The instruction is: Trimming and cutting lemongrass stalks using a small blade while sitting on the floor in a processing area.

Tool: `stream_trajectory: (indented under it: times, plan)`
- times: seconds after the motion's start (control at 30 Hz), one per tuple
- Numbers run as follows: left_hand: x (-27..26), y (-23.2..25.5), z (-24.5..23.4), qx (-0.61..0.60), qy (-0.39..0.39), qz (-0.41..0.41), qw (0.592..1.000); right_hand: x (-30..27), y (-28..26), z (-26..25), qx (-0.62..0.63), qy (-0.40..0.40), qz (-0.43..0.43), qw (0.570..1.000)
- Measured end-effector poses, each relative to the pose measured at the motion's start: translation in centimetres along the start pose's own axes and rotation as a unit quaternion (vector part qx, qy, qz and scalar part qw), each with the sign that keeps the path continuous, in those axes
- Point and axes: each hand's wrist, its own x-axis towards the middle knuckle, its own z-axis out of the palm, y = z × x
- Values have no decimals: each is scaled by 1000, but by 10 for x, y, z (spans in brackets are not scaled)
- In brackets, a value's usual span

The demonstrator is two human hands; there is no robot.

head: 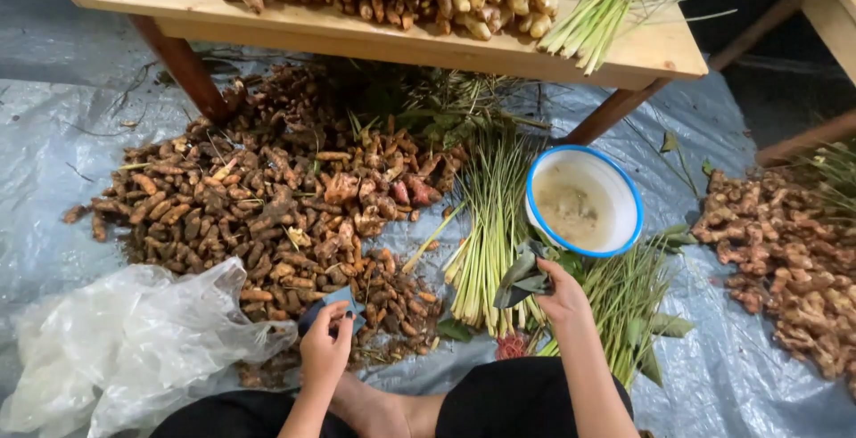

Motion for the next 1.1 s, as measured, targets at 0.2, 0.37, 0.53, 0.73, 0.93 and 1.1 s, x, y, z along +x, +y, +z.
stream_trajectory:
  times: [0.2, 0.37, 0.53, 0.73, 0.93, 1.1]
  plan:
    - [-23, 4, 10, 66, -16, 64, 996, -46, 25, -59, 62, -18, -38, 997]
    - [-43, 24, 45, 70, -51, 109, 990, -40, 33, -74, 97, 107, -14, 989]
    - [-42, 38, 89, 124, -127, 156, 972, -19, 40, -69, 144, 96, -17, 985]
    - [-22, 62, 149, 176, -261, 97, 944, -35, 37, -29, 32, 103, -58, 993]
    - [-2, 86, 190, 304, -261, 94, 912, -36, 44, -14, -72, 48, -46, 995]
    - [22, 81, 200, 299, -291, 49, 907, -3, 69, -27, -157, 13, -17, 987]
